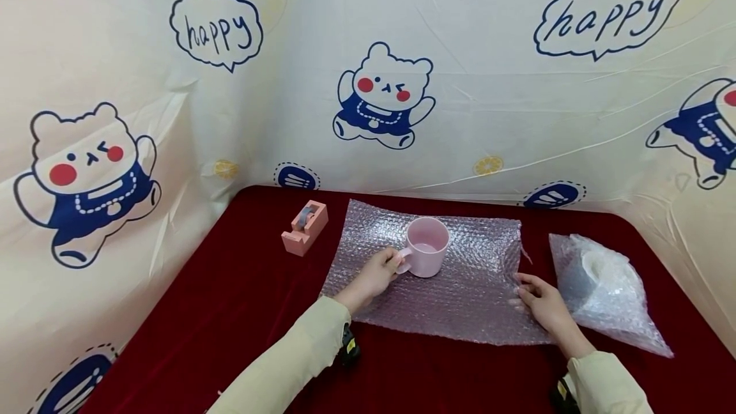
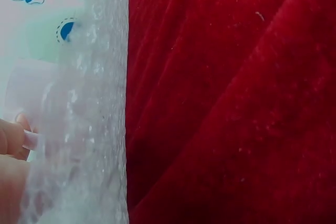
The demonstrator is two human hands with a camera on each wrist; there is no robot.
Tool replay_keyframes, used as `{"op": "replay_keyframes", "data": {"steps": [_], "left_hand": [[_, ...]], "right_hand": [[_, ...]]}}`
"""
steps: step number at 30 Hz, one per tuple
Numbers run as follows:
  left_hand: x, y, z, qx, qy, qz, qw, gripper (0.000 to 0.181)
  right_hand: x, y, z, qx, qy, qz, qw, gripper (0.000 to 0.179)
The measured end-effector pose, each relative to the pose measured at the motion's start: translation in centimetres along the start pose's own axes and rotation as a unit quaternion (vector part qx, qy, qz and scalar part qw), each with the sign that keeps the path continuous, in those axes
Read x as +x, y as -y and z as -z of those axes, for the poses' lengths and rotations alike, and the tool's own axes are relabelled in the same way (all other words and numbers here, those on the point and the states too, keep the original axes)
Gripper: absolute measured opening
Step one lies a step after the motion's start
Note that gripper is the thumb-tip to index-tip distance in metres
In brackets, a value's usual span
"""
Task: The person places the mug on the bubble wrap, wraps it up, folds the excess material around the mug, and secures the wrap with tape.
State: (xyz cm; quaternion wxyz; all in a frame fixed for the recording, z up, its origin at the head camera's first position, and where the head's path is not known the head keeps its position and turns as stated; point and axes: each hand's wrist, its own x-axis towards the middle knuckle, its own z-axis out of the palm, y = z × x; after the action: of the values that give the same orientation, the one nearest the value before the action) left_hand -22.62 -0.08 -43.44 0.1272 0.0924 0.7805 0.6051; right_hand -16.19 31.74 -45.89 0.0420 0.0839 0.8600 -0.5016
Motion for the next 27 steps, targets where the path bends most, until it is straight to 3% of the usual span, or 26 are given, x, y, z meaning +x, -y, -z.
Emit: {"op": "replay_keyframes", "data": {"steps": [5,10,15,19,23,27], "left_hand": [[0.2,0.1,-0.4,-0.011,0.001,0.007,0.9999,0.025],[0.4,0.3,-0.6,-0.013,0.012,0.016,0.9997,0.027],[0.8,0.1,-0.4,-0.03,0.041,0.032,0.9982,0.027],[0.9,-0.2,-0.1,-0.048,0.066,0.063,0.9947,0.029],[0.8,-0.5,0.4,-0.027,0.072,0.081,0.9937,0.032],[0.6,-0.9,1.1,0.013,0.075,0.081,0.9938,0.036]], "right_hand": [[0.0,-0.1,0.0,-0.033,-0.019,0.003,0.9993,0.039],[0.0,0.0,0.0,-0.023,-0.016,-0.002,0.9996,0.04],[-0.2,0.0,0.3,-0.027,-0.014,-0.013,0.9995,0.041],[-0.3,0.0,0.4,-0.036,-0.006,-0.029,0.9989,0.043],[-0.5,0.3,0.5,-0.037,0.009,-0.049,0.9981,0.049],[-0.8,0.6,0.5,-0.003,0.027,-0.064,0.9976,0.056]]}}
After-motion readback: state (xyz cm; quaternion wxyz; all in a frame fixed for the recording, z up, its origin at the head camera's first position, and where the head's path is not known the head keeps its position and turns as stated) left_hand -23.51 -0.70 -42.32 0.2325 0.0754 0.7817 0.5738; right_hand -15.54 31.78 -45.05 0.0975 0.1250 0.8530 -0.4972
